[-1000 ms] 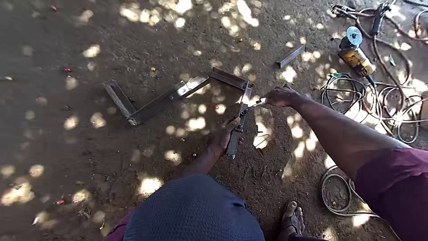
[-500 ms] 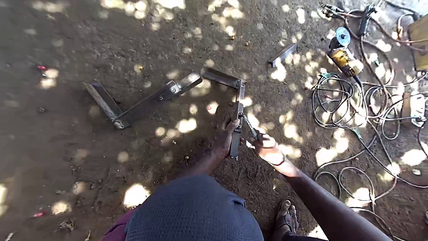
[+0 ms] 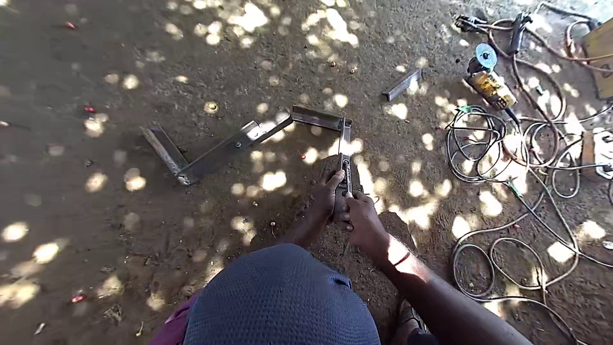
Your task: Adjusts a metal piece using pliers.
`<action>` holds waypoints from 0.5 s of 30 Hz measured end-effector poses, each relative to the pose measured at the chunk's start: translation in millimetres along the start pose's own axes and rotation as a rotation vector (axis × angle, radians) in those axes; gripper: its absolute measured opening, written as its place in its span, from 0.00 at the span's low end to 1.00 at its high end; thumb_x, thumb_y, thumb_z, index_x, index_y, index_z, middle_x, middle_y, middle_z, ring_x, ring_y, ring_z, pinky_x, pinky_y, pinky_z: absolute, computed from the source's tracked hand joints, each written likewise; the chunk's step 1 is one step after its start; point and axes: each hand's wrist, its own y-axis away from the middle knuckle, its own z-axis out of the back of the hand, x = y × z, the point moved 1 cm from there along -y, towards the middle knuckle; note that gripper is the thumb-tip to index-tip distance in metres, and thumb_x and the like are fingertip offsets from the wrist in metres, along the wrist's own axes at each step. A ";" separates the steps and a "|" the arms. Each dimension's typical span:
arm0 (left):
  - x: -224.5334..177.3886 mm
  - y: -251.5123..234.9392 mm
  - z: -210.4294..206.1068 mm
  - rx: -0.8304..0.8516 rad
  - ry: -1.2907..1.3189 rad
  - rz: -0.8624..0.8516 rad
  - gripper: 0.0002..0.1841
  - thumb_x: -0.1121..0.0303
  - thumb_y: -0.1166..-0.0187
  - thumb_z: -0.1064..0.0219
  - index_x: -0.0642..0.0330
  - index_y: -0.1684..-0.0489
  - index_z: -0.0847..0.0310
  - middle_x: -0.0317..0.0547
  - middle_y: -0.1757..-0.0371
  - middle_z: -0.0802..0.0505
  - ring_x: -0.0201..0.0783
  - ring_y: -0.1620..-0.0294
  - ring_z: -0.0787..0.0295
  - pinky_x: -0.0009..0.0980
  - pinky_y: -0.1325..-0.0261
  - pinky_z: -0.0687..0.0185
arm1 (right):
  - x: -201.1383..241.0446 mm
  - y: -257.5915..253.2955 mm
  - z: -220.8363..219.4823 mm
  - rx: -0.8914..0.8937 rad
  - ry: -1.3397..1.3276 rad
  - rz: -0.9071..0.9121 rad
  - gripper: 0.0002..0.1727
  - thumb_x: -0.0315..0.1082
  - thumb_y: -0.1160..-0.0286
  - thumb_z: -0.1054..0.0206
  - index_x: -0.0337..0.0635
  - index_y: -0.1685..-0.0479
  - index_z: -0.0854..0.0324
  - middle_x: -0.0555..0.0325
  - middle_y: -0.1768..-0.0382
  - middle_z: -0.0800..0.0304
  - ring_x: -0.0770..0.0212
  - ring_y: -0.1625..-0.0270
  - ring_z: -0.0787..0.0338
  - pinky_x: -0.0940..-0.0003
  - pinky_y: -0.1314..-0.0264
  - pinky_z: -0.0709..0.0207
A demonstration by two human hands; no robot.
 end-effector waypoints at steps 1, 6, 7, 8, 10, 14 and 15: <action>1.9 0.2 0.7 0.010 0.010 0.000 0.30 0.46 0.17 0.34 0.54 0.22 0.24 0.52 0.40 0.07 0.44 0.45 0.07 0.45 0.43 0.08 | -2.3 -1.3 3.1 -0.012 0.006 0.004 0.16 0.48 0.06 0.51 0.52 0.35 0.26 0.65 0.78 0.37 0.71 0.87 0.43 0.77 0.88 0.47; 4.0 0.1 0.3 0.033 0.024 -0.011 0.30 0.48 0.15 0.36 0.55 0.20 0.27 0.52 0.38 0.09 0.44 0.44 0.07 0.45 0.43 0.08 | -4.7 -3.7 3.1 -0.042 -0.008 0.048 0.16 0.48 0.06 0.51 0.51 0.38 0.24 0.65 0.77 0.35 0.71 0.86 0.42 0.77 0.87 0.46; 3.6 -1.5 1.8 0.035 0.011 -0.011 0.30 0.48 0.15 0.37 0.55 0.19 0.28 0.52 0.35 0.10 0.43 0.40 0.09 0.45 0.39 0.10 | 0.2 -2.5 1.1 -0.032 -0.004 0.061 0.16 0.48 0.06 0.51 0.51 0.39 0.24 0.65 0.78 0.35 0.71 0.86 0.41 0.77 0.88 0.46; 4.1 -1.2 3.4 0.033 0.002 0.003 0.31 0.48 0.16 0.37 0.55 0.18 0.28 0.52 0.33 0.11 0.43 0.39 0.10 0.45 0.38 0.11 | 5.1 0.7 0.6 -0.011 0.026 0.085 0.15 0.49 0.05 0.51 0.52 0.40 0.25 0.65 0.78 0.35 0.71 0.86 0.41 0.77 0.88 0.46; 5.2 0.9 7.5 0.046 0.020 0.044 0.32 0.47 0.17 0.36 0.51 0.16 0.29 0.52 0.37 0.09 0.45 0.47 0.07 0.45 0.47 0.08 | 15.9 4.1 6.9 0.024 0.087 0.133 0.16 0.50 0.06 0.49 0.53 0.39 0.23 0.65 0.79 0.32 0.71 0.87 0.40 0.77 0.89 0.45; -0.1 4.6 14.3 0.099 0.138 0.134 0.28 0.48 0.14 0.39 0.46 0.17 0.30 0.57 0.49 0.10 0.50 0.70 0.09 0.45 0.71 0.08 | 23.0 -5.5 55.0 0.094 0.278 0.263 0.18 0.50 0.07 0.48 0.48 0.54 0.19 0.62 0.81 0.25 0.69 0.87 0.31 0.75 0.87 0.36; -1.7 4.9 16.9 0.098 0.129 0.139 0.28 0.48 0.14 0.39 0.46 0.17 0.30 0.56 0.50 0.10 0.50 0.70 0.09 0.44 0.71 0.08 | 22.5 -15.6 67.0 0.105 0.329 0.276 0.19 0.49 0.07 0.47 0.47 0.56 0.17 0.63 0.81 0.24 0.70 0.87 0.31 0.76 0.87 0.35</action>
